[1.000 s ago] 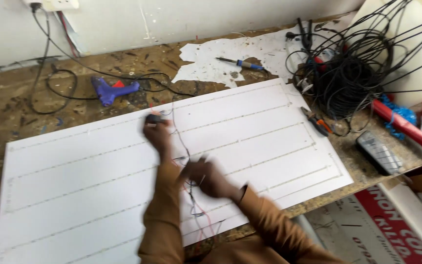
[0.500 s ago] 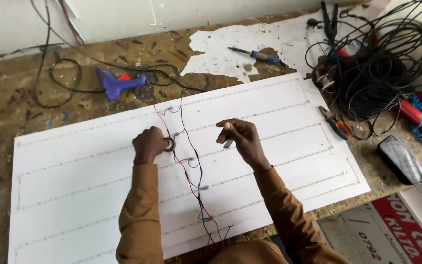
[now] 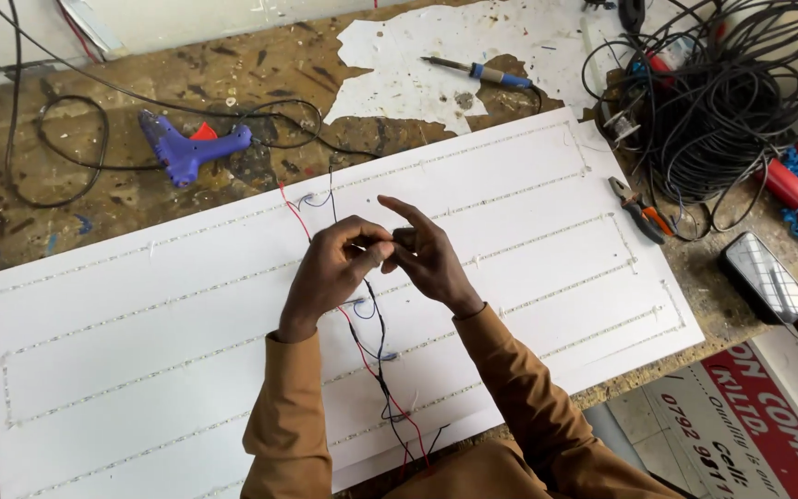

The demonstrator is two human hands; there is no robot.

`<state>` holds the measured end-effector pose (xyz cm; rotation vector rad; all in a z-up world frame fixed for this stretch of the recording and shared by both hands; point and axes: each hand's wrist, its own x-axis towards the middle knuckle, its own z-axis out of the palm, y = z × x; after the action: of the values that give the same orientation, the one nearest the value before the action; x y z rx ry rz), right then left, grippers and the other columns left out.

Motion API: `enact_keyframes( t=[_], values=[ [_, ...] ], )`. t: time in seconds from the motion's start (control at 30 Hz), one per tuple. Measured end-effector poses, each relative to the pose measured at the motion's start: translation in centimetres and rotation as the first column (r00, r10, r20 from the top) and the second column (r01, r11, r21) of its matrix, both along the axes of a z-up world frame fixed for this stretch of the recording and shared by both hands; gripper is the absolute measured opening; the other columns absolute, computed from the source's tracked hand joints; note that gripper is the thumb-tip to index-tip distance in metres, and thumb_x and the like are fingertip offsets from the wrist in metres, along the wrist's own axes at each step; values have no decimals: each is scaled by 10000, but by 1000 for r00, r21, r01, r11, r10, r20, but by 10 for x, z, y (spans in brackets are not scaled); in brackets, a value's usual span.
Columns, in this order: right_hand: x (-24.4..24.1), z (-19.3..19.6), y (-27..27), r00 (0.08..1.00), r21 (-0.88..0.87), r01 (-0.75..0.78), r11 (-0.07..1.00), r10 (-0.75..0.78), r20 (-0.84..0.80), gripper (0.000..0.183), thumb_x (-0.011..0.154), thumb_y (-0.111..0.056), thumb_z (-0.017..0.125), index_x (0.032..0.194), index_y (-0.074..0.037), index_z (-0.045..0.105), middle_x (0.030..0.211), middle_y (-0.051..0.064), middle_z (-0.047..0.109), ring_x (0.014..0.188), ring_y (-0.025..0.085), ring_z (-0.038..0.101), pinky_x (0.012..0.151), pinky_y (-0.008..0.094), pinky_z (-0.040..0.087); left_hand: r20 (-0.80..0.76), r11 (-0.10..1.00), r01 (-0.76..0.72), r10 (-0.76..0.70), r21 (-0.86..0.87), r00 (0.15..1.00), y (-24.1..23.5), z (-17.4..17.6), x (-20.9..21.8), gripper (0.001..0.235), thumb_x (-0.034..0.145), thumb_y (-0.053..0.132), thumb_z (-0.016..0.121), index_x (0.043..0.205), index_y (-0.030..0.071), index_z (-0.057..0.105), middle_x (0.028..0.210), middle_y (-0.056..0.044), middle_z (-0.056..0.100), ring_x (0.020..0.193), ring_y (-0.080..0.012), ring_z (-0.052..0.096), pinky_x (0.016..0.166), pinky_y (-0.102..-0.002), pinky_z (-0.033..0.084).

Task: The person is securing wire connections on a board of LED strips by wrapping them with electrical tape.

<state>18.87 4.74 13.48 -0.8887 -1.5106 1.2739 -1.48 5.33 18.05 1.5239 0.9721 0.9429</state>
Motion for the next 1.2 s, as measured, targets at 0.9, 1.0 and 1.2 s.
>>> enact_keyframes(
  t=[0.9, 1.0, 1.2],
  values=[
    [21, -31, -11, 984, -155, 171, 973, -177, -25, 279, 1079, -173, 809, 1187, 83, 781, 764, 180, 802, 741, 227, 820, 710, 349, 726, -256, 992, -104, 118, 68, 959, -3, -46, -8, 415, 1116, 480, 762, 1211, 79, 811, 1083, -158, 800, 1090, -336, 800, 975, -482, 637],
    [26, -43, -8, 974, -224, 212, 951, -225, -36, 276, 1078, -191, 826, 1143, 70, 767, 763, 183, 800, 750, 220, 827, 742, 322, 713, -764, 957, -50, 259, 286, 590, -4, -99, -20, 498, 984, 291, 904, 1389, 44, 751, 1310, -156, 686, 1283, -398, 696, 1072, -537, 594],
    [20, -47, -16, 981, -291, 168, 942, -190, -49, 293, 1078, -194, 824, 1144, 82, 751, 773, 198, 784, 749, 228, 815, 705, 315, 708, -468, 981, -114, 174, 154, 866, -47, -45, -37, 312, 1160, 341, 687, 1232, 64, 811, 1097, -164, 769, 1131, -384, 761, 988, -467, 633]
  ],
)
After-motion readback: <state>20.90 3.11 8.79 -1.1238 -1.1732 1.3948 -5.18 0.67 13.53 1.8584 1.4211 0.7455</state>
